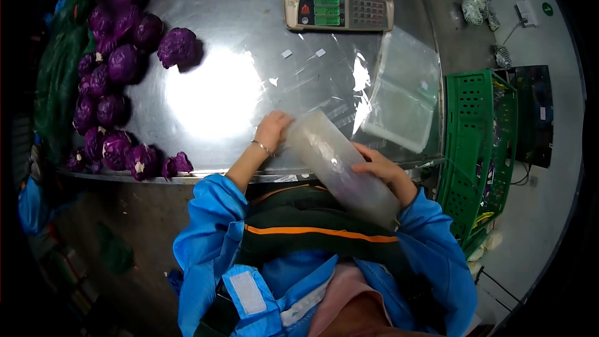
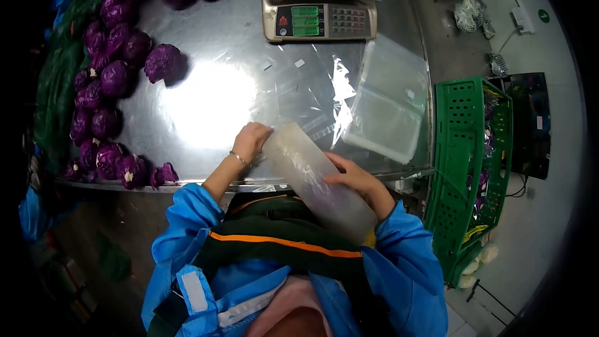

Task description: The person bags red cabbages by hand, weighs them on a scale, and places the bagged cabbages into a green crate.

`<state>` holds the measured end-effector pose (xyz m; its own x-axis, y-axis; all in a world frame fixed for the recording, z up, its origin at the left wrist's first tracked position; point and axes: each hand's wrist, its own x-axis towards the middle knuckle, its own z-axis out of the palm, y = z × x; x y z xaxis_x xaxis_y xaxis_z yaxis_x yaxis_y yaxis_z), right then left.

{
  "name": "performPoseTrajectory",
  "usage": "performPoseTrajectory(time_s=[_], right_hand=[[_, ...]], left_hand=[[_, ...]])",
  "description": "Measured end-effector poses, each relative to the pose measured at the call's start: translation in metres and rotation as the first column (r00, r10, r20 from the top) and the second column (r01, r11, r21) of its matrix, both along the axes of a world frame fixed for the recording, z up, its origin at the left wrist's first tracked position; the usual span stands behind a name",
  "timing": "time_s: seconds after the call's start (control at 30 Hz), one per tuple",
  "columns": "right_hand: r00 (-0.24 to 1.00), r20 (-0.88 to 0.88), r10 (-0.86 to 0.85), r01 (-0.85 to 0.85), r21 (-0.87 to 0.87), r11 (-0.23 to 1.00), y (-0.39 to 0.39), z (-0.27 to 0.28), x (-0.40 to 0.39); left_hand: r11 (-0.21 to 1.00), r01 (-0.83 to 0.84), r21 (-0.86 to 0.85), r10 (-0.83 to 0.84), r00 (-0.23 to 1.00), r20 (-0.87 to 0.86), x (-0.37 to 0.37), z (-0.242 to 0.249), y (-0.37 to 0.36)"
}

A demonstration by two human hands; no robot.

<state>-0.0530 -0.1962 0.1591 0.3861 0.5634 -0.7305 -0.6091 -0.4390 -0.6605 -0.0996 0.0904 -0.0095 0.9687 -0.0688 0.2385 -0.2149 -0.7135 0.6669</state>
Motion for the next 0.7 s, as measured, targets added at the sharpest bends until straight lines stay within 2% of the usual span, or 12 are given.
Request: performPoseTrajectory(time_s=[0.07, 0.1, 0.13, 0.23, 0.33, 0.37, 0.4, 0.47, 0.5, 0.53, 0.63, 0.7], right_hand=[[0.984, 0.177, 0.039, -0.02, -0.107, 0.994, 0.015, -0.011, 0.009], [0.903, 0.411, 0.125, -0.039, -0.212, 0.976, 0.027, -0.019, 0.013], [0.765, 0.603, 0.227, -0.028, -0.32, 0.947, 0.043, -0.027, 0.014], [0.397, 0.895, 0.203, 0.28, -0.328, 0.902, 0.101, -0.043, 0.012], [0.646, 0.651, -0.398, 0.543, -0.026, 0.839, 0.105, -0.066, 0.019], [0.628, 0.703, -0.334, 0.483, -0.016, 0.875, 0.098, -0.06, 0.027], [0.493, 0.858, -0.141, 0.386, -0.071, 0.92, 0.088, -0.081, 0.046], [0.6, 0.799, -0.034, 0.27, -0.162, 0.949, 0.092, -0.086, 0.076], [0.826, 0.555, -0.098, 0.229, -0.171, 0.958, 0.101, -0.07, 0.089], [0.916, 0.377, -0.137, 0.192, -0.113, 0.975, 0.102, -0.088, 0.103], [0.783, 0.603, 0.155, 0.01, -0.262, 0.965, 0.098, -0.128, 0.1], [0.787, 0.609, 0.098, 0.076, -0.253, 0.965, 0.08, -0.137, 0.073]], left_hand=[[0.96, -0.233, -0.155, 0.252, 0.961, 0.116, 0.015, 0.044, -0.005], [0.913, -0.331, -0.24, 0.373, 0.914, 0.158, 0.027, 0.071, -0.01], [0.931, -0.28, -0.235, 0.34, 0.899, 0.276, 0.035, 0.086, -0.015], [0.98, -0.023, -0.199, 0.109, 0.896, 0.431, 0.042, 0.095, -0.035], [0.876, -0.41, -0.256, 0.468, 0.852, 0.236, 0.032, 0.068, -0.032], [0.797, -0.538, -0.274, 0.592, 0.786, 0.178, 0.027, 0.064, -0.034], [0.716, -0.625, -0.312, 0.675, 0.734, 0.08, 0.026, 0.072, -0.036], [0.498, -0.724, -0.477, 0.703, 0.659, -0.267, 0.03, 0.059, -0.042], [0.365, -0.765, -0.53, 0.668, 0.612, -0.424, 0.037, 0.048, -0.043], [0.19, -0.772, -0.606, 0.625, 0.572, -0.532, 0.042, 0.043, -0.043], [0.131, -0.826, -0.548, 0.491, 0.534, -0.688, 0.033, 0.05, -0.02], [0.29, -0.839, -0.46, 0.562, 0.538, -0.628, 0.017, 0.062, -0.021]])
